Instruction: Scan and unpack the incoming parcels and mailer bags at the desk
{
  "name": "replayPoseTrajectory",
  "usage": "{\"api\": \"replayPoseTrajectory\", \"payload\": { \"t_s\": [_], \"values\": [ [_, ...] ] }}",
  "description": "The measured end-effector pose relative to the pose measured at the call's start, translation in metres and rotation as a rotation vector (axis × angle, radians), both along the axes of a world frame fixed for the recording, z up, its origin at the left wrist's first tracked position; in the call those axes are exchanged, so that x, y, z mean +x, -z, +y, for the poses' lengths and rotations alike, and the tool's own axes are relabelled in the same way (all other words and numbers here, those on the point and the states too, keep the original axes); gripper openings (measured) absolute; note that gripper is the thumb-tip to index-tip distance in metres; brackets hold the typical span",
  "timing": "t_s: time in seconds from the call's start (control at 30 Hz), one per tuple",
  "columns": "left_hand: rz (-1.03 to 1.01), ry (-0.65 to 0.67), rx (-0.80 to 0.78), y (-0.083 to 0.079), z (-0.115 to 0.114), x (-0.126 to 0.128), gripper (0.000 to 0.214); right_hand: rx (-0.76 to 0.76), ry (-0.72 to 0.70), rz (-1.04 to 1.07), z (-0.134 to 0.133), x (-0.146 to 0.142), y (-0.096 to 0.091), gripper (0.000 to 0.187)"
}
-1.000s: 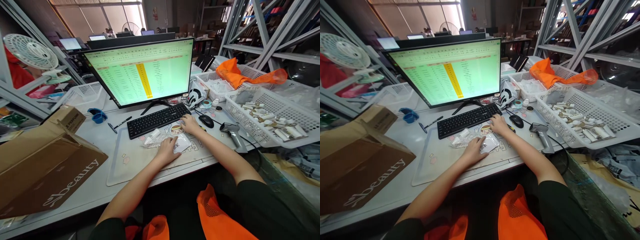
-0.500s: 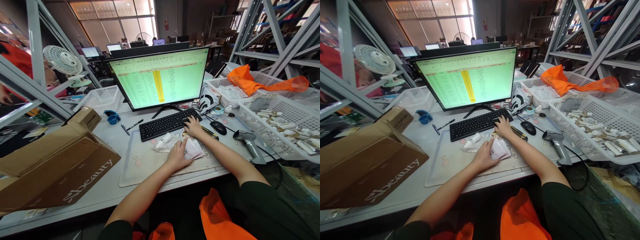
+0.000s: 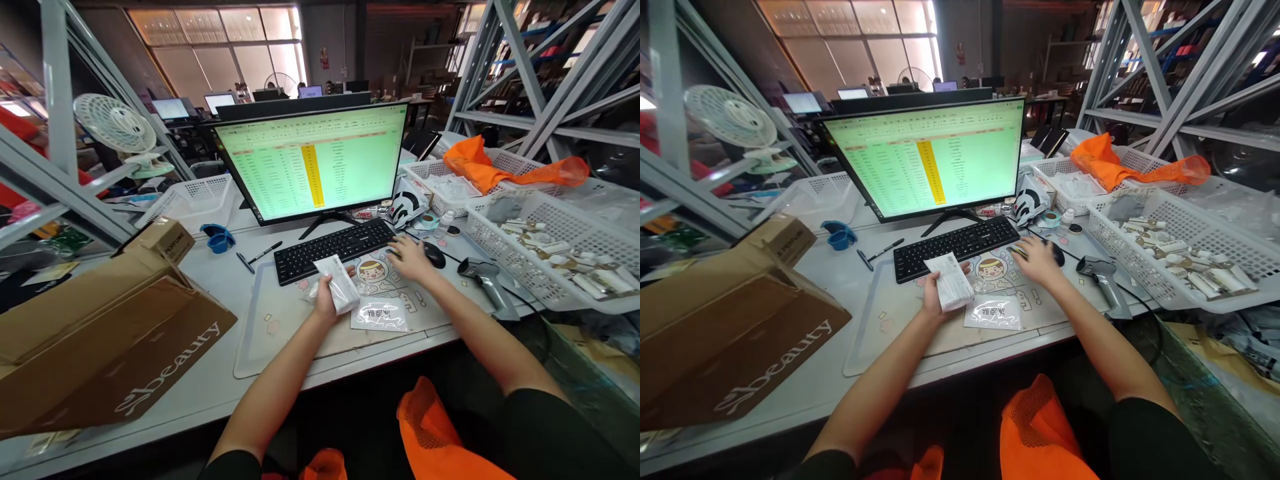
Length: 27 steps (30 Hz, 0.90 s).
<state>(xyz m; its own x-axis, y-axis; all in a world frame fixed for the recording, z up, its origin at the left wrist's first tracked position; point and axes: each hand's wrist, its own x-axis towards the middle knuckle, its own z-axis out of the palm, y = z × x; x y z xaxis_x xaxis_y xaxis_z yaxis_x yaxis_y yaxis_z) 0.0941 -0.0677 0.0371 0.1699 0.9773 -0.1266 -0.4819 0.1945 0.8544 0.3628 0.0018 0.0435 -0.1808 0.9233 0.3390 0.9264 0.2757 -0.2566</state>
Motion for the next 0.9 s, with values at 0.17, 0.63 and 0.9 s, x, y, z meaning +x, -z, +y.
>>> {"api": "replayPoseTrajectory", "payload": {
  "t_s": [0.17, 0.63, 0.9],
  "values": [
    [-0.374, 0.022, -0.232, -0.016, 0.004, -0.01, 0.066, 0.15, 0.263, 0.136, -0.097, 0.141, 0.013, 0.051],
    [0.036, -0.136, -0.319, -0.013, -0.005, 0.011, 0.027, -0.189, 0.761, 0.451, -0.125, 0.203, 0.027, 0.058],
    [0.317, -0.064, -0.043, -0.019, -0.009, 0.001, 0.052, -0.244, 0.334, 1.191, -0.178, 0.13, 0.003, 0.054]
  ]
}}
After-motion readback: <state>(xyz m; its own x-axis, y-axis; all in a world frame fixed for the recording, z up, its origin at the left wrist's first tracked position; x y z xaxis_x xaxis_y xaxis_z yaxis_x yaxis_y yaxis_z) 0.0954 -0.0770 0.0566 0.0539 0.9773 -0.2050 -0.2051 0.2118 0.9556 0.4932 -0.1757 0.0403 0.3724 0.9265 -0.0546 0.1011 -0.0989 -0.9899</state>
